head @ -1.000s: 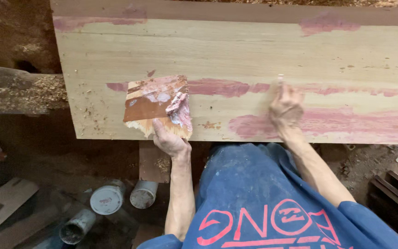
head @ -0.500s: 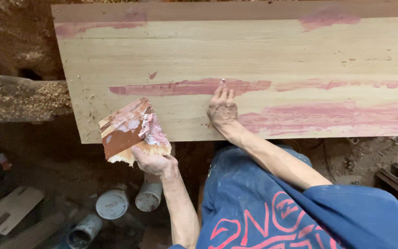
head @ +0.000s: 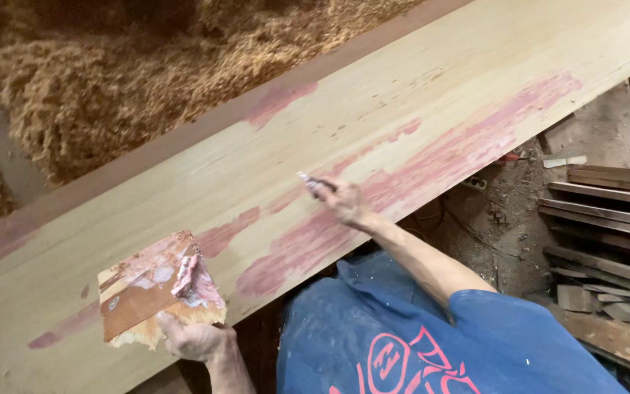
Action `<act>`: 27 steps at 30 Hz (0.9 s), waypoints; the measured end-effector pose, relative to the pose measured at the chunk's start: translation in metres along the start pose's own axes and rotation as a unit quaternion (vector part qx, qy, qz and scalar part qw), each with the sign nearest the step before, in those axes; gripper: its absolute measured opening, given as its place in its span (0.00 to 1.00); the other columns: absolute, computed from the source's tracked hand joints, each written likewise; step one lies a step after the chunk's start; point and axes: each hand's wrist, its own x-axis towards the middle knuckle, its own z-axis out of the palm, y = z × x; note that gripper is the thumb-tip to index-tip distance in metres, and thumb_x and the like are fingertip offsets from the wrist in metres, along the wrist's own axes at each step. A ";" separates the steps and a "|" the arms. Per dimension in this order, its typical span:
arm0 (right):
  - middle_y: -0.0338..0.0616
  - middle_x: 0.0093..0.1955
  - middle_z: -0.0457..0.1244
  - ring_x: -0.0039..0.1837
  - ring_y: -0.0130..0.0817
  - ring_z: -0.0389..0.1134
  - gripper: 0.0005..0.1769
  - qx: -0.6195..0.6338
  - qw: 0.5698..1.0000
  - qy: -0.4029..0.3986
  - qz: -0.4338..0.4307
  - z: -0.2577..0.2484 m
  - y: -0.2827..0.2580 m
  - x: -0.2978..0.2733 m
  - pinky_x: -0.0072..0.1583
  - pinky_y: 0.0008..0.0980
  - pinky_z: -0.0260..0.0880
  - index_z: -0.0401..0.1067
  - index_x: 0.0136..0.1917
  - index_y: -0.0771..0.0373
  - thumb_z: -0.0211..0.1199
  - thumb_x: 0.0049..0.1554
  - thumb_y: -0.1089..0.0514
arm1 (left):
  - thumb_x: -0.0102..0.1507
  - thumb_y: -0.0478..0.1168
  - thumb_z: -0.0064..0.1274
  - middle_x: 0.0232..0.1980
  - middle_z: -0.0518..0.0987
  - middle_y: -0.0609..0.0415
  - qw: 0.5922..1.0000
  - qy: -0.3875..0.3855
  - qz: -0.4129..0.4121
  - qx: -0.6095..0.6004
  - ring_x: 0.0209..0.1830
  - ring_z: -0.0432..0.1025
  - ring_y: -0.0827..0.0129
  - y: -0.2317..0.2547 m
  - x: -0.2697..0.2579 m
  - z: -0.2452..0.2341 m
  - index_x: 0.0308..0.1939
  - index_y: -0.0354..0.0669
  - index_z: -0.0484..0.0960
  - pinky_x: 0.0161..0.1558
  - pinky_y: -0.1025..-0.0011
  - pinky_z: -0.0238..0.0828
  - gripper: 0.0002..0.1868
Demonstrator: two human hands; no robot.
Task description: The person scoops pink wood filler from a bucket onto a wooden spreader, then uses a small piece of wood to rub the filler into the surface of a large plank. The person repeatedly applies and rubs the filler along the plank's surface.
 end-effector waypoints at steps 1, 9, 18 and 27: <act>0.39 0.48 0.70 0.43 0.22 0.68 0.18 0.043 0.998 0.049 -0.025 -0.040 0.017 -0.001 0.42 0.22 0.72 0.73 0.65 0.57 0.50 0.67 0.51 | 0.72 0.47 0.44 0.57 0.77 0.45 1.000 -0.016 -0.006 -0.009 0.51 0.75 0.65 -0.009 -0.010 0.010 0.58 0.21 0.74 0.53 0.66 0.76 0.26; 0.54 0.65 0.68 0.65 0.47 0.68 0.25 -0.319 0.846 0.263 -0.337 -0.288 0.163 0.042 0.67 0.41 0.70 0.73 0.71 0.64 0.51 0.62 0.69 | 0.69 0.42 0.47 0.59 0.76 0.47 1.000 -0.029 0.011 -0.001 0.56 0.73 0.63 -0.094 -0.150 0.121 0.60 0.22 0.71 0.57 0.65 0.74 0.24; 0.58 0.57 0.69 0.58 0.52 0.69 0.23 -0.431 0.840 0.136 -0.301 -0.319 0.181 0.030 0.57 0.47 0.74 0.74 0.67 0.68 0.50 0.61 0.65 | 0.72 0.46 0.45 0.53 0.78 0.44 0.994 -0.069 -0.079 -0.044 0.49 0.75 0.63 -0.121 -0.276 0.226 0.57 0.21 0.74 0.49 0.65 0.75 0.24; 0.76 0.51 0.64 0.52 0.62 0.68 0.19 -0.374 0.898 0.224 -0.054 -0.312 0.172 0.091 0.43 0.48 0.77 0.68 0.58 0.82 0.47 0.62 0.63 | 0.70 0.44 0.46 0.52 0.79 0.47 0.998 -0.025 -0.051 -0.011 0.48 0.76 0.65 -0.133 -0.277 0.237 0.56 0.23 0.75 0.48 0.66 0.76 0.23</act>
